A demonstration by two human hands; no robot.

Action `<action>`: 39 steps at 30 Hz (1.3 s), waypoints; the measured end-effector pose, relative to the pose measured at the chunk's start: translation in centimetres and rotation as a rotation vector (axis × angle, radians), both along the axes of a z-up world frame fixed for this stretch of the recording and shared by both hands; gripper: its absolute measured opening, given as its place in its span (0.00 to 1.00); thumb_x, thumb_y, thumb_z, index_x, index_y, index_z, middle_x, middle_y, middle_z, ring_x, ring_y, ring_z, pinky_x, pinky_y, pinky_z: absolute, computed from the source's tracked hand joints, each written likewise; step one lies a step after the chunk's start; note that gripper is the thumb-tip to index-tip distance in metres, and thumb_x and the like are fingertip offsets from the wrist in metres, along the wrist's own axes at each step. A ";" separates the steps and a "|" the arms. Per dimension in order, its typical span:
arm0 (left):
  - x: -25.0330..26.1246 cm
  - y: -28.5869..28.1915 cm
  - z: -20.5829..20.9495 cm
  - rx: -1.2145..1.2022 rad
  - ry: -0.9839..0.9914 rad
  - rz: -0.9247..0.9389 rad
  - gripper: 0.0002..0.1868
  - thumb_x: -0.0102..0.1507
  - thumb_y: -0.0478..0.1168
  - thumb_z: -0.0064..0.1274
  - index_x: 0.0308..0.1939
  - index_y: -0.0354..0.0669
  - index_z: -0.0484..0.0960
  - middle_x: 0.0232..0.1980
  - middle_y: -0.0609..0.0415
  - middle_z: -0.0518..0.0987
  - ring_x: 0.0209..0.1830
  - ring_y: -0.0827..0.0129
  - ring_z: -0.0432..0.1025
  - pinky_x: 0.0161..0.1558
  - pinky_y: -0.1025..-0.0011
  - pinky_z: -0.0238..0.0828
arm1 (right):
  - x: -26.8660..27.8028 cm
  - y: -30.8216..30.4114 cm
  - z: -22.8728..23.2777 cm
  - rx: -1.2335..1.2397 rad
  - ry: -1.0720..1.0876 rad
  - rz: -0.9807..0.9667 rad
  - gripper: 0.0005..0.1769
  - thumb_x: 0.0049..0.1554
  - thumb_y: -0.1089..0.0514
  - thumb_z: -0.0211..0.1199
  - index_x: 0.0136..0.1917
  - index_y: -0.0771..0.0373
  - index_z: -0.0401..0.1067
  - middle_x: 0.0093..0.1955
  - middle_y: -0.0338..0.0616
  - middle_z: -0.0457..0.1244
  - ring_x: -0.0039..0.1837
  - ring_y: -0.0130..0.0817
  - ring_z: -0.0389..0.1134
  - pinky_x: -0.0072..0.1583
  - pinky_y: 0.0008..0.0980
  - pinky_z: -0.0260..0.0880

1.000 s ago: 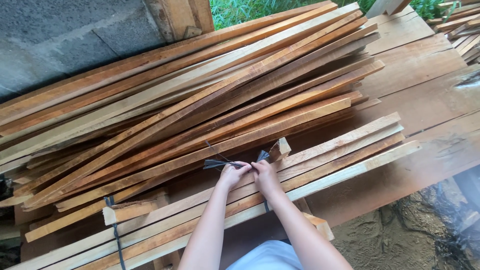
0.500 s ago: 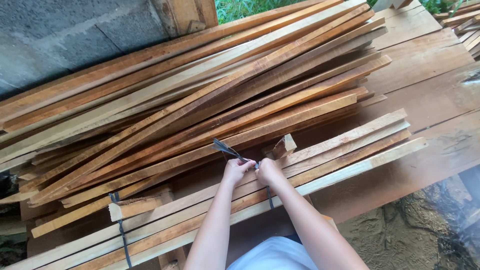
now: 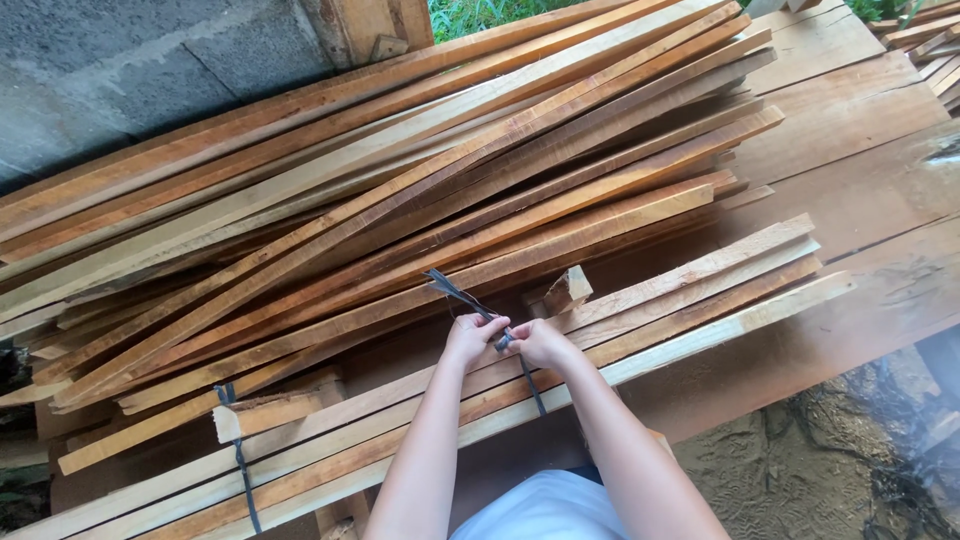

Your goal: Bundling multiple long wooden planks together using flexible plastic ties.

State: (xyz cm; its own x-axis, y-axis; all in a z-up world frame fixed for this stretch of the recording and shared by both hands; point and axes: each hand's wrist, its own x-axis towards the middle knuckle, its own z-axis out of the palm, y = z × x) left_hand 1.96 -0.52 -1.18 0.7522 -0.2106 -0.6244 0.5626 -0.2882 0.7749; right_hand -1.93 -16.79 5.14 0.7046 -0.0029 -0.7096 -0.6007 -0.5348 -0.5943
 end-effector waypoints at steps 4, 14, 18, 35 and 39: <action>0.3 0.2 0.1 -0.051 0.040 0.040 0.13 0.58 0.48 0.70 0.43 0.49 0.91 0.37 0.53 0.88 0.43 0.75 0.80 0.49 0.73 0.75 | -0.6 0.8 -2.1 -0.067 -0.017 -0.046 0.14 0.54 0.50 0.67 0.53 0.48 0.83 0.49 0.41 0.74 0.58 0.40 0.74 0.55 0.36 0.71; 0.9 0.7 -2.7 -0.202 0.209 0.207 0.12 0.59 0.45 0.70 0.41 0.42 0.90 0.34 0.53 0.88 0.35 0.73 0.81 0.43 0.76 0.78 | -3.5 1.3 -1.3 -0.206 -0.783 -0.113 0.18 0.55 0.59 0.66 0.55 0.36 0.81 0.46 0.31 0.70 0.48 0.35 0.72 0.47 0.31 0.73; 1.6 0.2 -4.6 -0.204 0.194 0.252 0.15 0.63 0.49 0.65 0.37 0.39 0.88 0.32 0.49 0.87 0.32 0.70 0.83 0.37 0.73 0.81 | -3.0 1.9 -1.5 -0.169 -0.896 -0.124 0.06 0.59 0.57 0.65 0.43 0.48 0.81 0.49 0.29 0.70 0.52 0.39 0.70 0.55 0.35 0.71; 2.8 -1.6 -13.2 0.423 -0.040 -0.005 0.16 0.61 0.63 0.56 0.30 0.65 0.91 0.23 0.63 0.83 0.43 0.63 0.81 0.44 0.67 0.76 | -6.8 1.3 -1.8 -0.414 -0.934 0.100 0.07 0.60 0.48 0.62 0.40 0.46 0.75 0.61 0.26 0.64 0.75 0.37 0.59 0.70 0.45 0.52; 2.4 -0.9 -11.7 0.223 -0.007 0.039 0.19 0.66 0.60 0.50 0.40 0.57 0.92 0.33 0.60 0.88 0.47 0.70 0.81 0.52 0.71 0.72 | -7.0 1.8 -2.1 -0.528 -0.981 0.134 0.07 0.60 0.46 0.62 0.41 0.44 0.74 0.60 0.24 0.65 0.75 0.35 0.59 0.72 0.47 0.52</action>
